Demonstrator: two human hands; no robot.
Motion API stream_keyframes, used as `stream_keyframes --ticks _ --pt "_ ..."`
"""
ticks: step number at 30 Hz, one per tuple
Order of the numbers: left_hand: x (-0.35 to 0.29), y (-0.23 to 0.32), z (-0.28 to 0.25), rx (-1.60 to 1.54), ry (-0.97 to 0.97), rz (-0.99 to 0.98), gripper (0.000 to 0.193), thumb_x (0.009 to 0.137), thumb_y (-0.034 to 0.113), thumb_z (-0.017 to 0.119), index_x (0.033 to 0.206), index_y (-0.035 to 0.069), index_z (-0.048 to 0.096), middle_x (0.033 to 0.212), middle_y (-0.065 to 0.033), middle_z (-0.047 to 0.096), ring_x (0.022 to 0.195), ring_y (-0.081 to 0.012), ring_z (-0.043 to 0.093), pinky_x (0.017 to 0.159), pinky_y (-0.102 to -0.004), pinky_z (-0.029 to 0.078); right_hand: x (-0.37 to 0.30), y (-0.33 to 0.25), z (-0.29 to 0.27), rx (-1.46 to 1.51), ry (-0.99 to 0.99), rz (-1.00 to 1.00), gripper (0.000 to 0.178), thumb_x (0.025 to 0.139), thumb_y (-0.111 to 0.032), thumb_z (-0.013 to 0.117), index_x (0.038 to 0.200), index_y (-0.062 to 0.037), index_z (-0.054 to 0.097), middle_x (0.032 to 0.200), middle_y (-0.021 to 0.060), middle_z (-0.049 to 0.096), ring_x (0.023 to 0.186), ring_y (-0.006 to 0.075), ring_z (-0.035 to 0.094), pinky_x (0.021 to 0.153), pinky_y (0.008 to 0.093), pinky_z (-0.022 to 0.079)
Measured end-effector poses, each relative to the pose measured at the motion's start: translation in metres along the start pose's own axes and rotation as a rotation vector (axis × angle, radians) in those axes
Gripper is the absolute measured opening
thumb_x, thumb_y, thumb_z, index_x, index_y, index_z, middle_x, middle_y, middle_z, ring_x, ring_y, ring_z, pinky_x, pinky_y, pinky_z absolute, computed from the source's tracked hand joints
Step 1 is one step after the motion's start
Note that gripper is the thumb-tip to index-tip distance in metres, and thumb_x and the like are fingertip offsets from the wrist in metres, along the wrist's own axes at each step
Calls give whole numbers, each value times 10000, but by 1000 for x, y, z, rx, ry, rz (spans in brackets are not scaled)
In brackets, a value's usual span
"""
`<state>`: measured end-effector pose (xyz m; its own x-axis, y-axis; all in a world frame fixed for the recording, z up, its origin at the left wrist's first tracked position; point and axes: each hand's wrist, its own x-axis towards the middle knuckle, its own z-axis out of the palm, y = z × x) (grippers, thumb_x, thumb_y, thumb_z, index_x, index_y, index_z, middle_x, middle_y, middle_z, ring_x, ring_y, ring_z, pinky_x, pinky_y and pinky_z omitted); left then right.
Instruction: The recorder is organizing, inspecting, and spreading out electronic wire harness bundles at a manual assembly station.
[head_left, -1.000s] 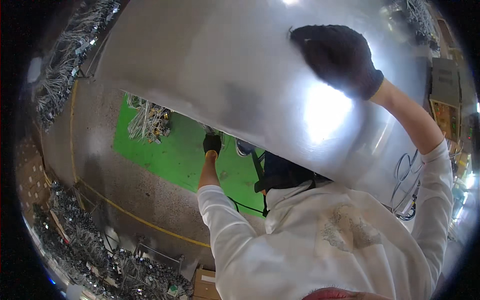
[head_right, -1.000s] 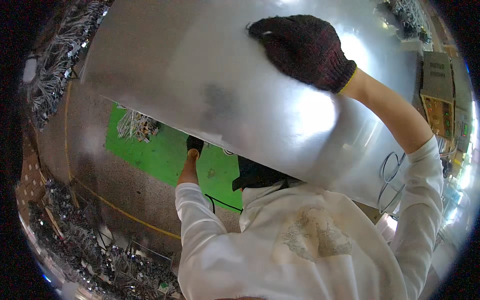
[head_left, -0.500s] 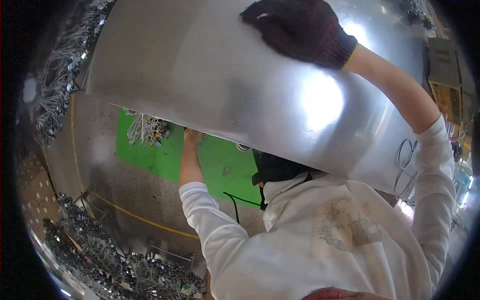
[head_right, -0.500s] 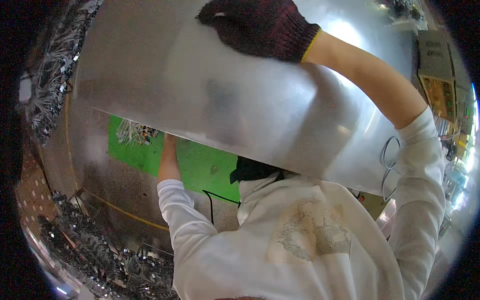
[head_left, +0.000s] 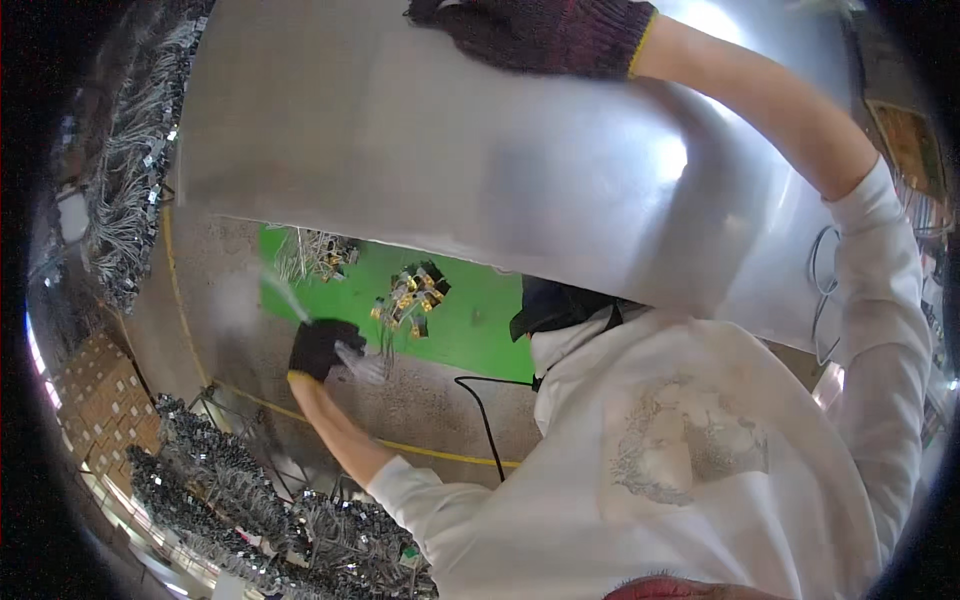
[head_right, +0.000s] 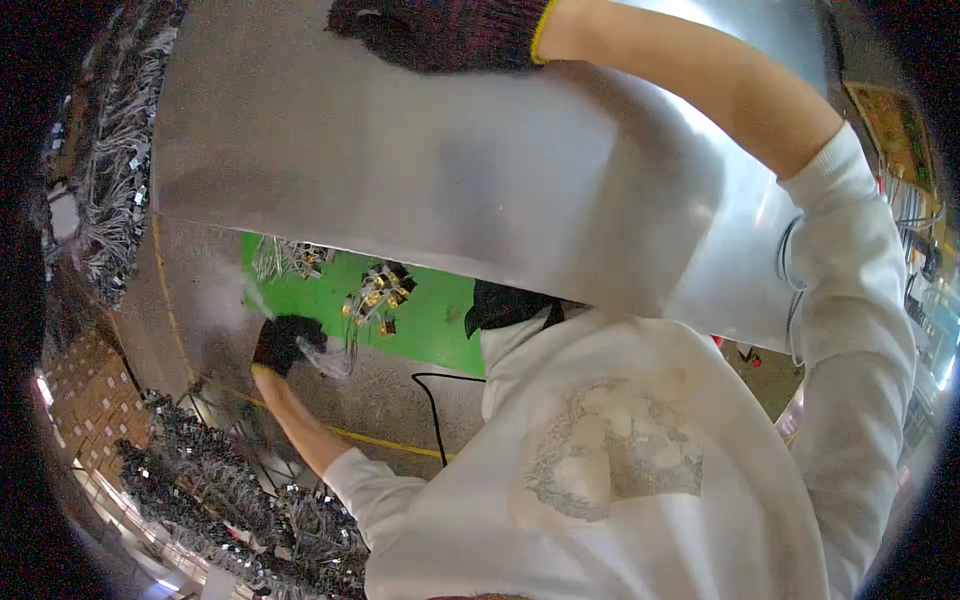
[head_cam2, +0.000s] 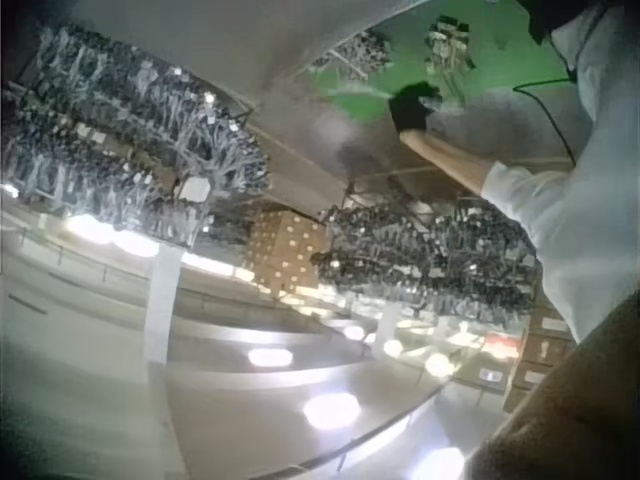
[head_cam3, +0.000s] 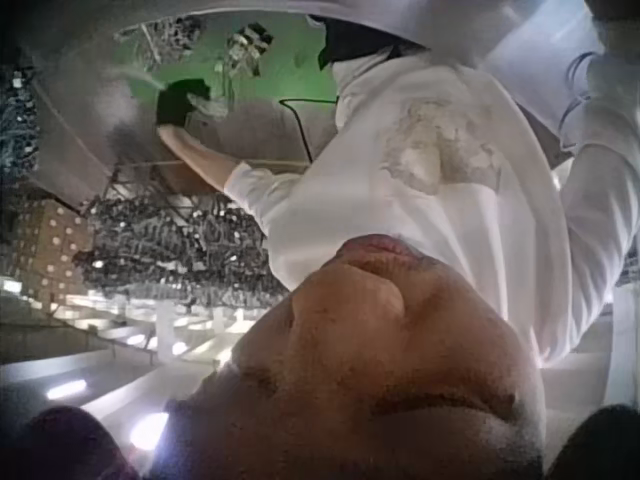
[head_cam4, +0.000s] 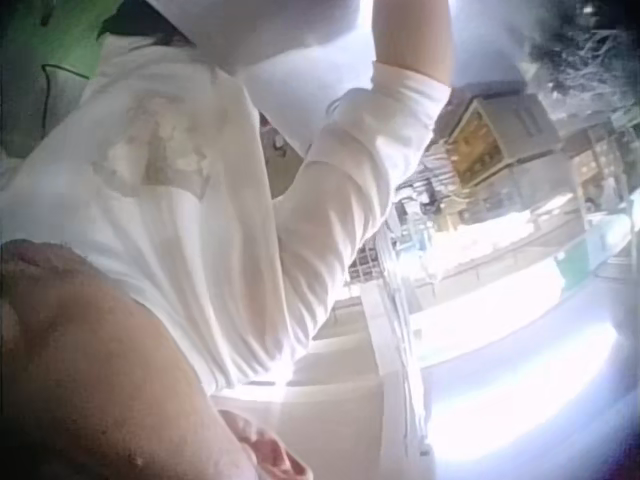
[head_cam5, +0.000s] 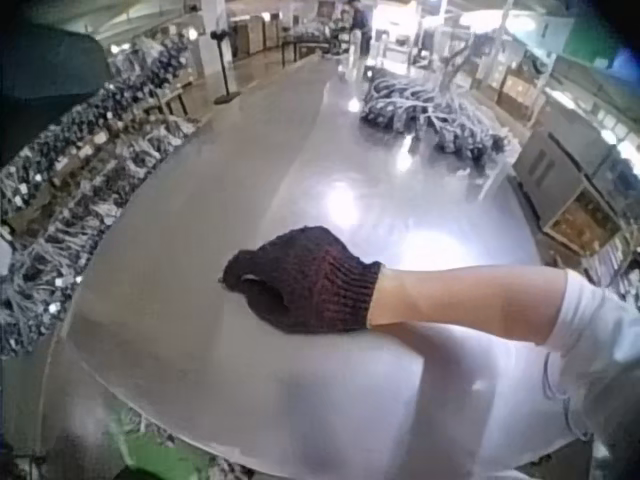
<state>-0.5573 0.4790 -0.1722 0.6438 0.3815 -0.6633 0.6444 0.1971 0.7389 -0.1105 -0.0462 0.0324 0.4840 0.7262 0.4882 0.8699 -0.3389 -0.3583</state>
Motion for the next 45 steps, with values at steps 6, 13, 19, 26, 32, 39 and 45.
stream_keyframes --ticks 6,13,19,26,32,39,45 --pt "-110 61 -31 27 100 -97 556 1110 289 528 1593 19 583 1576 -232 642 1351 -453 674 1160 -550 536 -8 1 3 12 41 -47 200 980 -176 702 1146 -101 785 953 178 798 860 403 770 773 531 614" --pt "-46 -55 33 832 -43 4 509 1080 305 531 1505 58 661 1369 -206 734 1253 -339 711 1074 -522 566 -15 5 14 -32 127 -127 195 984 -263 711 1072 -99 770 901 179 769 845 418 753 773 550 595" --pt "-48 -145 38 806 -28 291 411 1122 272 569 1399 -2 699 1400 -203 763 1240 -397 730 1091 -558 573 -19 13 20 -119 110 -130 187 950 -285 704 977 -110 761 860 172 757 807 426 750 723 560 595" --pt "-219 71 -13 -335 56 163 453 1163 312 508 1466 27 684 1362 -134 746 1209 -309 699 1033 -473 582 -16 20 28 -92 178 -169 182 934 -285 709 923 -109 754 849 161 756 784 415 746 713 559 596" --pt "-360 240 68 196 577 552 461 1181 255 472 1550 40 646 1441 -125 700 1198 -244 685 987 -405 612 -16 18 32 -105 203 -173 177 916 -282 715 936 -111 754 853 159 754 794 410 744 721 560 590" --pt "-394 319 81 57 587 687 491 1165 307 564 1576 46 628 1360 -104 742 1134 -278 708 1007 -479 601 -44 -16 11 -28 -93 -16 319 991 -311 697 1257 -164 795 1085 132 808 1042 396 762 930 513 614" --pt "-409 423 117 226 621 1032 511 1188 386 566 1562 40 613 1299 -98 746 1148 -262 690 1045 -450 568 -39 -93 -43 463 -228 -191 881 823 -427 893 1611 -180 584 1396 143 745 1318 374 691 1135 521 547"
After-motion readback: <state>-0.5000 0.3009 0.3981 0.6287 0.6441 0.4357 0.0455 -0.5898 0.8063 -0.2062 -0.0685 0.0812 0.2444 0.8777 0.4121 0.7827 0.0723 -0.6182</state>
